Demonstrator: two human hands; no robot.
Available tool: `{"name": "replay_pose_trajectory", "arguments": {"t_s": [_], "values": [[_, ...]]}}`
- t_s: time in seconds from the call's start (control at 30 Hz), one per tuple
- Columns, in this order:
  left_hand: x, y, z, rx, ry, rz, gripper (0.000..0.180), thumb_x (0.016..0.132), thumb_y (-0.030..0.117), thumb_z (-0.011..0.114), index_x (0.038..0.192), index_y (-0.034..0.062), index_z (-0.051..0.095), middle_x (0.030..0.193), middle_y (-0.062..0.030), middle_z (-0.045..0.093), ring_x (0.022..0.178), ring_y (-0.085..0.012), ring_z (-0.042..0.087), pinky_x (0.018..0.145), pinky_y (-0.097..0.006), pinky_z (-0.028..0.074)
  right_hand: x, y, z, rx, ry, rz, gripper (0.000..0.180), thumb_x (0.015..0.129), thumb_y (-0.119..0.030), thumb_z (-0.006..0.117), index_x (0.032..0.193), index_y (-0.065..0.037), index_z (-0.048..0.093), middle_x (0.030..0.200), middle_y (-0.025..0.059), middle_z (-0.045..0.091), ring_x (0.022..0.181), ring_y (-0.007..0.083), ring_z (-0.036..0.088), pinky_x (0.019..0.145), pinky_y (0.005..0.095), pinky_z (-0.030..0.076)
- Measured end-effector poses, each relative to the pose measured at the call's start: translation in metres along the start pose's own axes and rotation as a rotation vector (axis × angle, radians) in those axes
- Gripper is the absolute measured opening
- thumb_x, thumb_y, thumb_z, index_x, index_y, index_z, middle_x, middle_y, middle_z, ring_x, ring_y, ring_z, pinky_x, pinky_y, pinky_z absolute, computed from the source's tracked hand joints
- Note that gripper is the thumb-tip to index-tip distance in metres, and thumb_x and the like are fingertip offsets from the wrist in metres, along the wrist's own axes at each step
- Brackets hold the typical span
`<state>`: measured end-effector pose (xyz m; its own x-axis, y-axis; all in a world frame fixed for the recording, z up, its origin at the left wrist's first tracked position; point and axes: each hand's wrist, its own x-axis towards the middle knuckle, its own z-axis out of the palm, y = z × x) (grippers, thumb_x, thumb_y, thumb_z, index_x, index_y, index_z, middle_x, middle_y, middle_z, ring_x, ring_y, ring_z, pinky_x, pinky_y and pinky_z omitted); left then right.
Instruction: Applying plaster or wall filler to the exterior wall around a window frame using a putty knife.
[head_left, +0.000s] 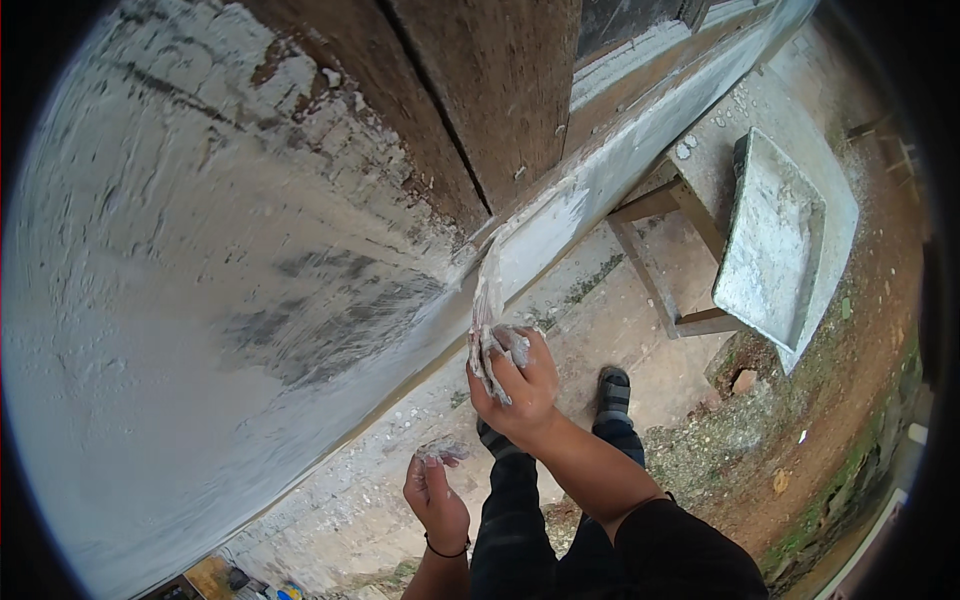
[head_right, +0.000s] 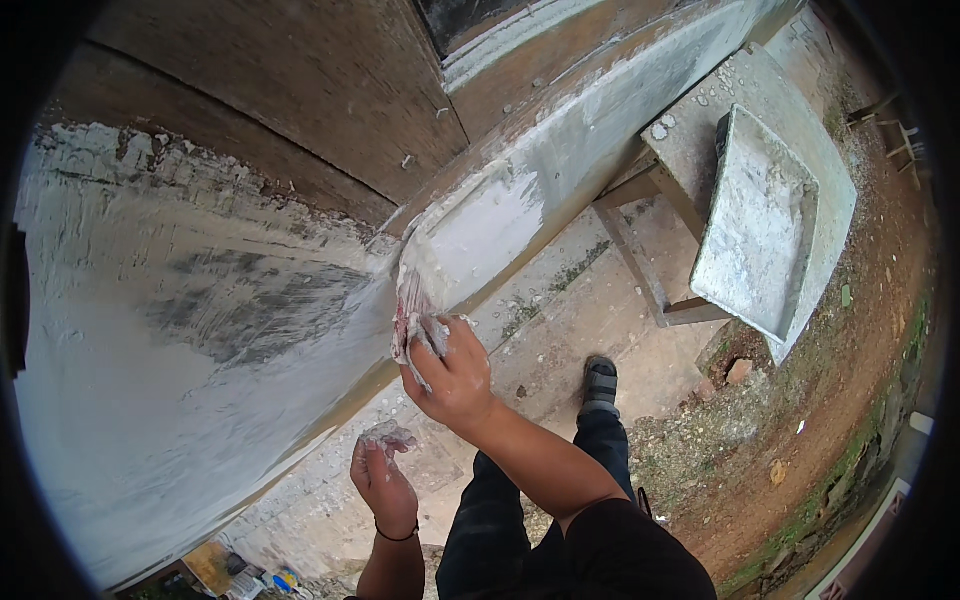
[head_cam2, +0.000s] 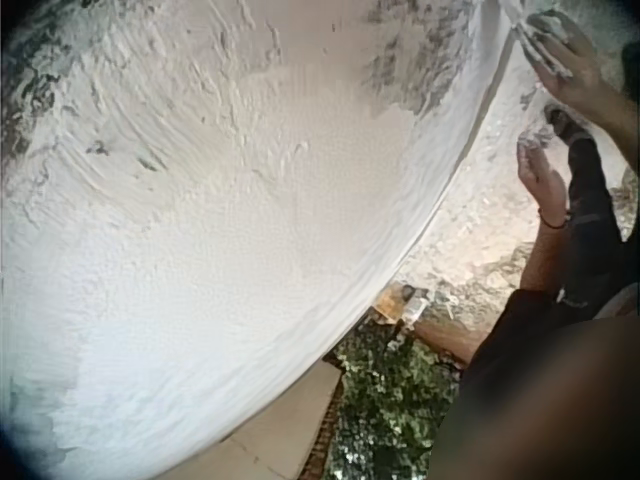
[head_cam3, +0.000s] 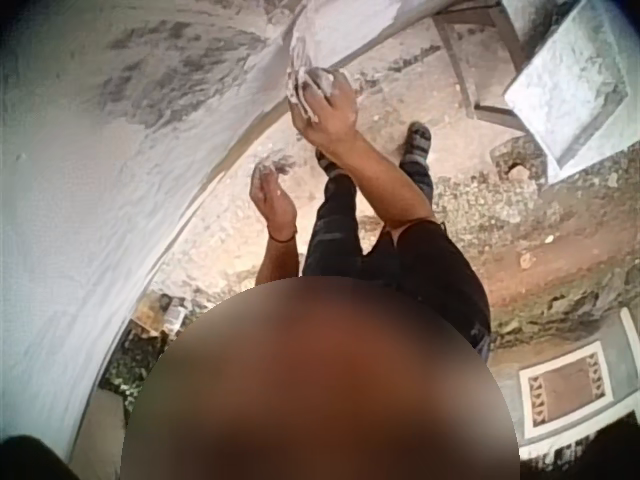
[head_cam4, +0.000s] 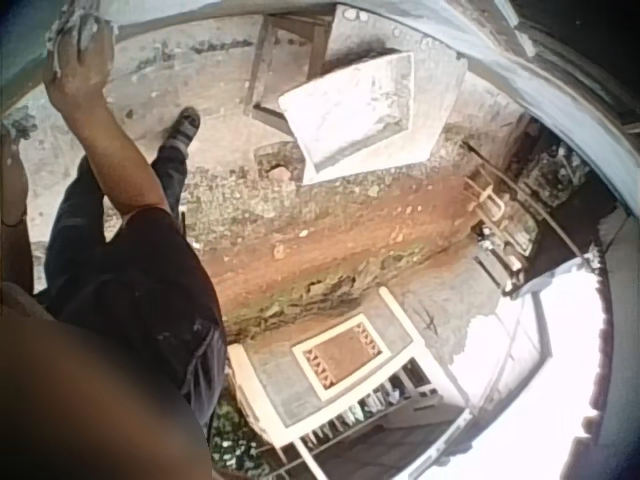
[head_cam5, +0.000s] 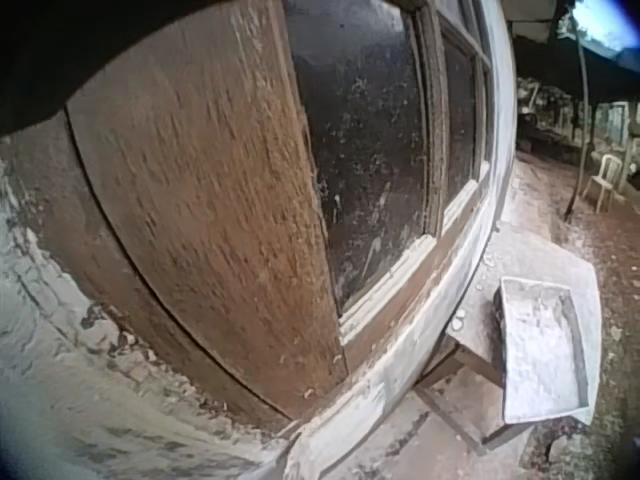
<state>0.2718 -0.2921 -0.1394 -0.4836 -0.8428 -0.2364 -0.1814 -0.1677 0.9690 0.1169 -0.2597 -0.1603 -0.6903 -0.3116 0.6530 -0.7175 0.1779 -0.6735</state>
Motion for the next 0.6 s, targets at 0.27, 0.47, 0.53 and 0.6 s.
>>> {"name": "replay_pose_trajectory", "arguments": {"t_s": [0.27, 0.47, 0.53, 0.6], "values": [[0.003, 0.0, -0.016, 0.014, 0.052, -0.019, 0.022, 0.089, 0.011, 0.038, 0.076, -0.0027, 0.05, 0.072, -0.0071, 0.053, 0.07, -0.0124, 0.048, 0.068, -0.026, 0.038, -0.016, -0.008, -0.022, 0.062, -0.065, 0.028, 0.02, 0.059, 0.0, 0.063, 0.077, 0.004, 0.057, 0.079, 0.0178, 0.057, 0.067, 0.0341, 0.056, 0.063, 0.0381, 0.047], [-0.002, -0.011, 0.001, -0.01, 0.079, -0.03, 0.022, 0.089, 0.012, 0.039, 0.079, -0.003, 0.052, 0.075, -0.0082, 0.056, 0.071, -0.0125, 0.048, 0.068, -0.026, 0.038, 0.013, 0.031, -0.055, 0.366, -0.107, 0.153, 0.021, 0.061, -0.001, 0.064, 0.082, 0.003, 0.061, 0.083, 0.0164, 0.058, 0.07, 0.0295, 0.057, 0.062, 0.0322, 0.046], [-0.004, -0.011, 0.014, -0.005, 0.074, -0.021, 0.022, 0.089, 0.011, 0.038, 0.08, -0.0031, 0.052, 0.076, -0.0082, 0.056, 0.071, -0.0125, 0.048, 0.068, -0.026, 0.038, 0.022, 0.045, -0.057, 0.44, -0.222, 0.212, 0.021, 0.062, -0.002, 0.063, 0.083, 0.002, 0.061, 0.083, 0.0159, 0.058, 0.071, 0.0282, 0.057, 0.063, 0.0307, 0.046], [-0.007, -0.011, 0.026, 0.001, 0.071, -0.005, 0.022, 0.089, 0.011, 0.038, 0.08, -0.0032, 0.053, 0.077, -0.0082, 0.057, 0.071, -0.0125, 0.048, 0.068, -0.026, 0.038, 0.028, 0.058, -0.057, 0.436, -0.254, 0.209, 0.021, 0.063, -0.003, 0.063, 0.084, 0.001, 0.062, 0.084, 0.0152, 0.058, 0.073, 0.0269, 0.057, 0.063, 0.0294, 0.046]]}}
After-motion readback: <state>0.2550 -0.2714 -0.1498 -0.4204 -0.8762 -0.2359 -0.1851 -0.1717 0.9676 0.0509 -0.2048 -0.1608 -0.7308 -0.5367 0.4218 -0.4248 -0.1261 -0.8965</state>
